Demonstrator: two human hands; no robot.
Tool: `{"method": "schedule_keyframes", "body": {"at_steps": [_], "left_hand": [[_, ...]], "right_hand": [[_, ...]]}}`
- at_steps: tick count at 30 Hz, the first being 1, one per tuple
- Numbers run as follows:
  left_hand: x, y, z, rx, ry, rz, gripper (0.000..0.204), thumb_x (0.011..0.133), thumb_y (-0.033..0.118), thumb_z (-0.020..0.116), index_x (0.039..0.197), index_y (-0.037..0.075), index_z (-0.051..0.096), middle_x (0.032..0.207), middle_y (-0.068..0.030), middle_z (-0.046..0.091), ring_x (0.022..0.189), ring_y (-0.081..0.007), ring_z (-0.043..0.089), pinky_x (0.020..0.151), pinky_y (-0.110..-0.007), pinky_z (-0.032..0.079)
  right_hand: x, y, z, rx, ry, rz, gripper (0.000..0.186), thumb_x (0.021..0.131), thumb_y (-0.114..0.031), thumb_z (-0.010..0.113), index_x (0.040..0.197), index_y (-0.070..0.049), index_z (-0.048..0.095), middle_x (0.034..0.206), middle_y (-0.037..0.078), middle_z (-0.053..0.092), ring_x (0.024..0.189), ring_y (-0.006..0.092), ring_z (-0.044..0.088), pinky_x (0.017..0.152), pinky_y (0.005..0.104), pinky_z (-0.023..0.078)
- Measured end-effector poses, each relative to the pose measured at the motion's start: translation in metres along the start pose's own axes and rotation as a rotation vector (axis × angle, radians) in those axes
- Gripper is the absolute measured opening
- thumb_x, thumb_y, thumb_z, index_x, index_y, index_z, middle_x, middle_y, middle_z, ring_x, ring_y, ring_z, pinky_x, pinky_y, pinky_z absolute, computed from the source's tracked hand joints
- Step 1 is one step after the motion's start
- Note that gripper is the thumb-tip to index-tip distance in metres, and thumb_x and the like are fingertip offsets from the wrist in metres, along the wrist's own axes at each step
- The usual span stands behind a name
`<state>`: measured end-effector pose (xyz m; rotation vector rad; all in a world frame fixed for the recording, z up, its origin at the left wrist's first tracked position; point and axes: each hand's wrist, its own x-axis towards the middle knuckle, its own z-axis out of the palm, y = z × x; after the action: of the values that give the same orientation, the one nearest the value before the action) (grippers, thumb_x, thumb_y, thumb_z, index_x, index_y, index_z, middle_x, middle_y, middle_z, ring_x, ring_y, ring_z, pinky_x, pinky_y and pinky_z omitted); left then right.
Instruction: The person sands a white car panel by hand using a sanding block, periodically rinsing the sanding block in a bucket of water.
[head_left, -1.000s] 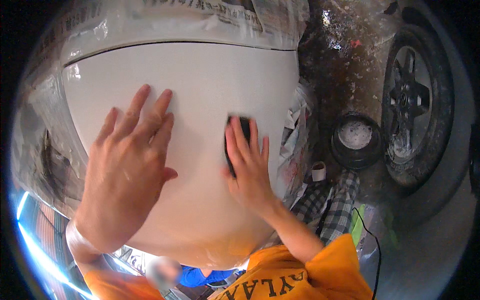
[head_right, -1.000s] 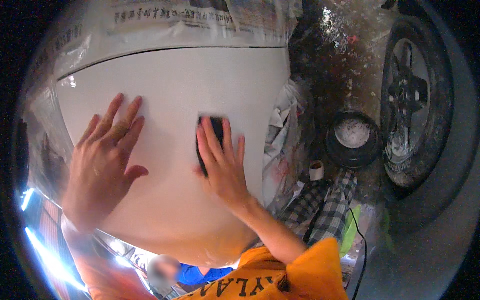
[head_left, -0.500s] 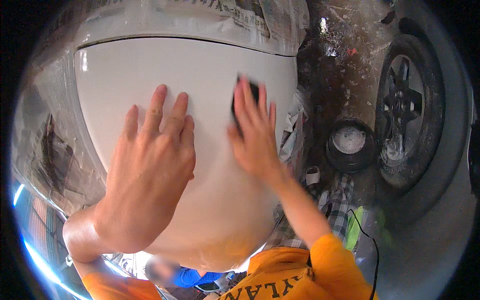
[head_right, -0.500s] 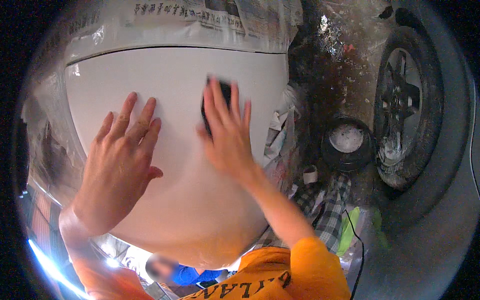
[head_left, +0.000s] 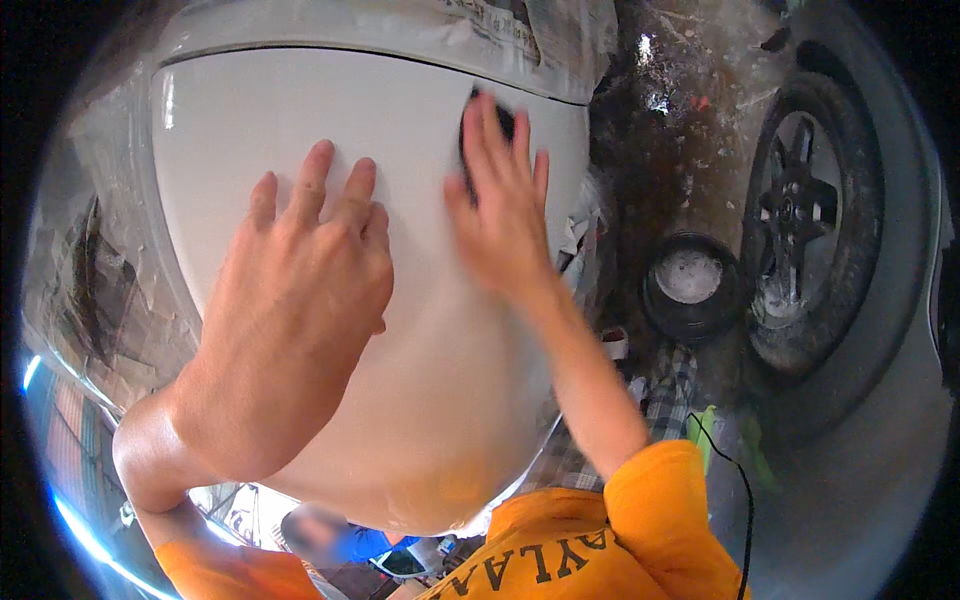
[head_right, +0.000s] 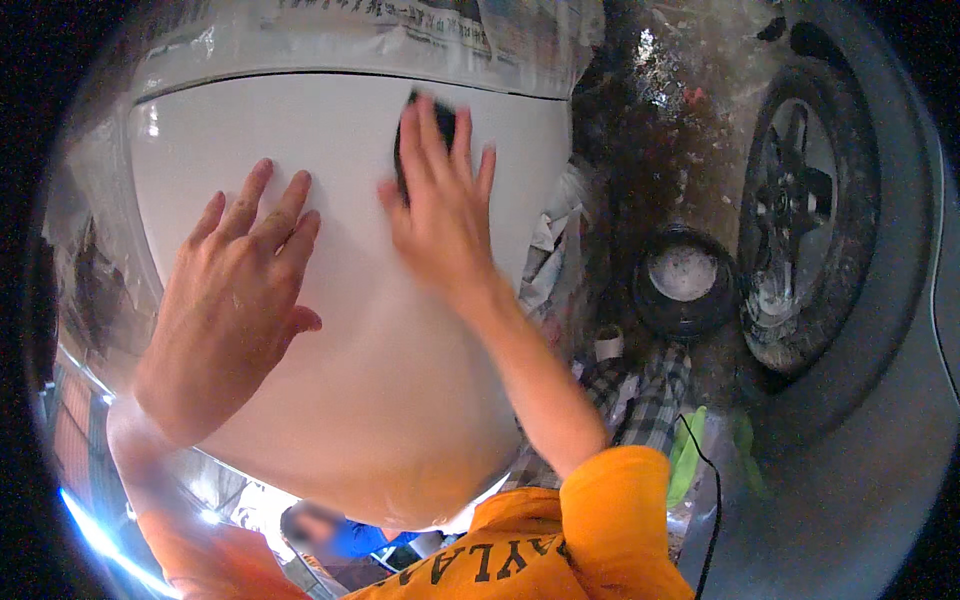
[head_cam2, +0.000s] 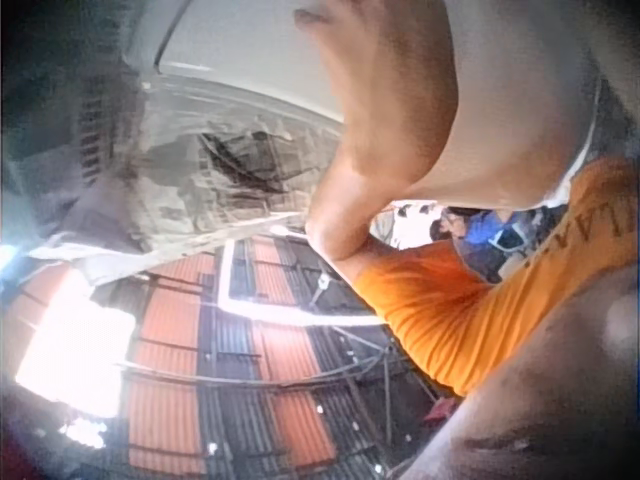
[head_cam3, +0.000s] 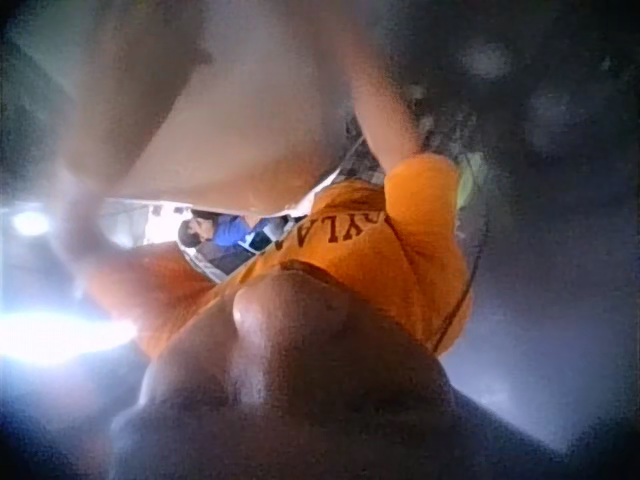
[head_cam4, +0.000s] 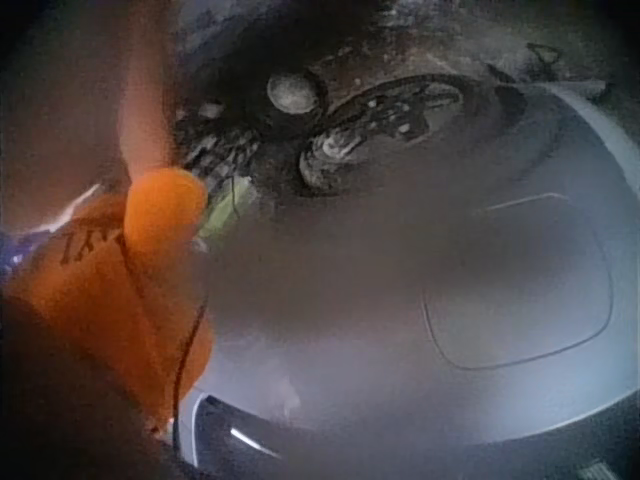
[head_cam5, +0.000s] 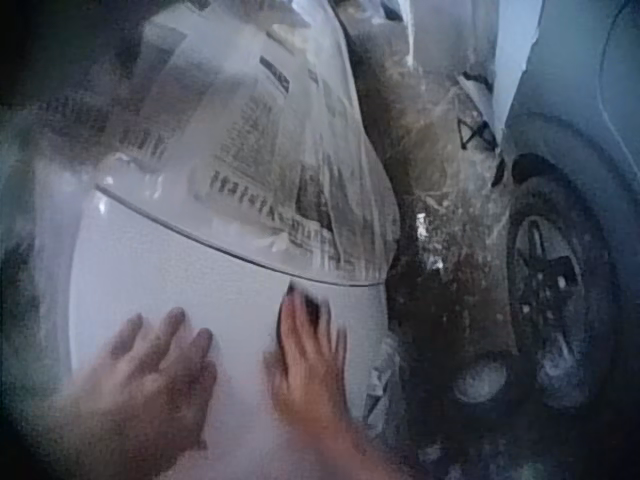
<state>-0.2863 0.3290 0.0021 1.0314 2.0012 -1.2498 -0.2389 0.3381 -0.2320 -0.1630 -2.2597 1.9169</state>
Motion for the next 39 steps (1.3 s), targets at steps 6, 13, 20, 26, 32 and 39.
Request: {"method": "schedule_keyframes", "body": {"at_steps": [6,13,20,26,32,39], "left_hand": [[-0.007,-0.005,-0.001,-0.024,-0.051,-0.025,0.060,0.077,0.027,0.080,0.126,-0.003,0.063,0.143,-0.0167,0.053,0.141,-0.0359,0.041,0.112,-0.047,0.037],[-0.002,-0.005,-0.011,-0.041,-0.149,-0.030,0.068,0.073,0.029,0.084,0.129,-0.002,0.059,0.148,-0.0160,0.049,0.144,-0.0346,0.038,0.116,-0.048,0.036],[0.000,0.003,-0.021,0.103,-0.140,-0.016,0.065,0.073,0.028,0.084,0.125,-0.003,0.060,0.143,-0.0169,0.052,0.141,-0.0354,0.042,0.114,-0.047,0.037],[-0.008,-0.006,-0.011,-0.033,-0.102,-0.016,0.057,0.073,0.028,0.083,0.118,-0.001,0.064,0.133,-0.0147,0.060,0.133,-0.0320,0.050,0.111,-0.046,0.041],[-0.001,-0.017,-0.036,-0.186,-0.313,-0.034,0.037,0.076,0.028,0.080,0.097,0.002,0.065,0.104,-0.0096,0.069,0.104,-0.0253,0.066,0.088,-0.041,0.053],[-0.018,0.000,-0.030,-0.187,-0.207,0.106,0.032,0.080,0.031,0.076,0.089,0.003,0.064,0.094,-0.0077,0.066,0.096,-0.0250,0.068,0.077,-0.038,0.055]], "right_hand": [[-0.059,-0.025,0.000,-0.030,-0.175,0.055,0.075,0.094,-0.026,0.059,0.158,-0.005,0.025,0.167,0.013,0.018,0.150,0.0482,0.017,0.113,0.0723,0.017],[-0.053,-0.027,0.010,0.037,-0.111,0.006,0.083,0.089,-0.027,0.065,0.157,-0.004,0.025,0.167,0.016,0.017,0.151,0.0480,0.016,0.111,0.0758,0.013],[0.016,-0.024,-0.004,0.071,0.002,-0.118,0.082,0.092,-0.033,0.062,0.157,-0.001,0.024,0.166,0.020,0.016,0.153,0.0403,0.016,0.110,0.0765,0.008],[-0.051,-0.062,0.011,-0.042,-0.130,-0.034,0.081,0.094,-0.037,0.059,0.155,0.004,0.025,0.163,0.024,0.022,0.150,0.0394,0.024,0.113,0.0732,0.011],[0.041,-0.055,0.013,0.103,0.123,-0.014,0.071,0.098,-0.032,0.053,0.157,-0.002,0.027,0.164,0.020,0.023,0.150,0.0400,0.026,0.113,0.0720,0.012],[0.039,-0.042,0.009,0.134,0.064,0.110,0.070,0.097,-0.029,0.055,0.156,-0.001,0.029,0.164,0.019,0.024,0.150,0.0444,0.022,0.113,0.0720,0.014]]}}
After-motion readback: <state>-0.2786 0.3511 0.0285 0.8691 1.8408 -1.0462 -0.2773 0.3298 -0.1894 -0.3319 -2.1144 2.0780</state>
